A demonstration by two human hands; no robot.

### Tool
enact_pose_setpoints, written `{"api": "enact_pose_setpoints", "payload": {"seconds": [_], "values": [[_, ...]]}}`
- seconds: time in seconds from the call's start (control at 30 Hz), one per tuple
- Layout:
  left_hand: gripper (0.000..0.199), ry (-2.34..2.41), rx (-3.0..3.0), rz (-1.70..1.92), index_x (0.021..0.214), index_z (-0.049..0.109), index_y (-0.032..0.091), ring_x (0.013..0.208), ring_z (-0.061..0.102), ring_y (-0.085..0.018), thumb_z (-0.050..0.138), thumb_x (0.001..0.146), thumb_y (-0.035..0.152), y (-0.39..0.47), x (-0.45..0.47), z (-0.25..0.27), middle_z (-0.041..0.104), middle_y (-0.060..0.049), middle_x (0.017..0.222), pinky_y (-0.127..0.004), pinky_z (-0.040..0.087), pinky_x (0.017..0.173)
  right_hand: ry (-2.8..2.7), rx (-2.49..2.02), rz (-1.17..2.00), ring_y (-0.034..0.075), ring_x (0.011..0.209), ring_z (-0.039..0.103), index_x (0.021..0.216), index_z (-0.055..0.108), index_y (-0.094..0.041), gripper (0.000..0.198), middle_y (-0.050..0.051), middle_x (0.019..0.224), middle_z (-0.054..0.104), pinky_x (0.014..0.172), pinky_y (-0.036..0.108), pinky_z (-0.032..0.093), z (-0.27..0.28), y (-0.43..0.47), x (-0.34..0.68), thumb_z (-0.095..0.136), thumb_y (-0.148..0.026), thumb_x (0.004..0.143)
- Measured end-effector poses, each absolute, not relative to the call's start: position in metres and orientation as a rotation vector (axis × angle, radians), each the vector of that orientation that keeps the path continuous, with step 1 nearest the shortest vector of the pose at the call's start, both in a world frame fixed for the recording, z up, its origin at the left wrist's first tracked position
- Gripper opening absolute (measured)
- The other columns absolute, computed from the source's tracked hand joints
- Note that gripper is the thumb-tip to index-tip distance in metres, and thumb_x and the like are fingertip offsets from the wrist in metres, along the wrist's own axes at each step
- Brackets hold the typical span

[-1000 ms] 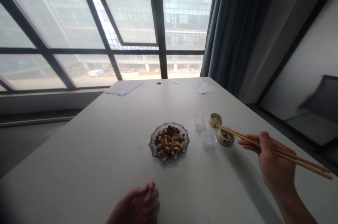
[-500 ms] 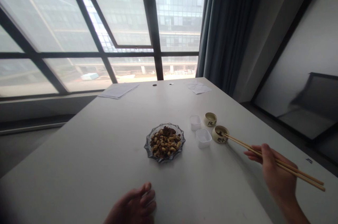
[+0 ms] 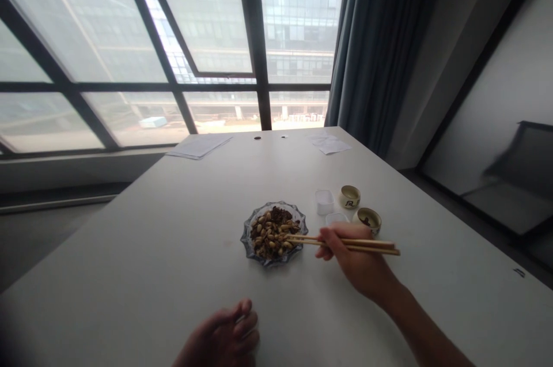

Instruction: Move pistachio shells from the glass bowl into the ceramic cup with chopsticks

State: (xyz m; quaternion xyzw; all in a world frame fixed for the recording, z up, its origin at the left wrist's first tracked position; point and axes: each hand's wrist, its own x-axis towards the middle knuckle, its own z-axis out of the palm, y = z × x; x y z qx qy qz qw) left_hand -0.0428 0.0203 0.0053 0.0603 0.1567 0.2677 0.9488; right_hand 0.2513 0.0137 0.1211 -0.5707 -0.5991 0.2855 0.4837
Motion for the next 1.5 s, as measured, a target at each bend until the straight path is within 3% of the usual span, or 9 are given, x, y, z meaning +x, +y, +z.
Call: {"api": "enact_pose_setpoints", "payload": {"seconds": [0.17, 0.9, 1.5], "values": [[0.018, 0.305, 0.153, 0.525, 0.088, 0.066, 0.016, 0.061, 0.042, -0.010, 0.076, 0.077, 0.026, 0.021, -0.043, 0.001, 0.047, 0.004, 0.067, -0.023, 0.026, 0.057, -1.862, -1.473, 0.628, 0.017, 0.064, 0.067, 0.067, 0.071, -0.020, 0.050, 0.003, 0.067, 0.071, 0.063, 0.026, 0.050, 0.121, 0.033, 0.233, 0.048, -0.047, 0.102], [0.015, 0.263, 0.121, 0.536, 0.090, 0.069, 0.016, 0.062, 0.048, -0.011, 0.075, 0.079, 0.025, 0.018, -0.041, 0.002, 0.053, 0.003, 0.069, -0.023, 0.029, 0.057, -1.871, -1.538, 0.461, 0.015, 0.065, 0.062, 0.067, 0.065, -0.020, 0.046, 0.000, 0.067, 0.067, 0.066, 0.029, 0.041, 0.120, 0.034, 0.232, 0.049, -0.044, 0.104], [0.015, 0.279, 0.116, 0.537, 0.089, 0.070, 0.015, 0.061, 0.047, -0.010, 0.076, 0.078, 0.024, 0.019, -0.040, 0.003, 0.053, 0.003, 0.068, -0.023, 0.028, 0.057, -1.763, -1.469, 0.516, 0.015, 0.062, 0.065, 0.068, 0.067, -0.019, 0.047, 0.001, 0.067, 0.069, 0.064, 0.028, 0.045, 0.104, 0.034, 0.231, 0.049, -0.044, 0.104]]}}
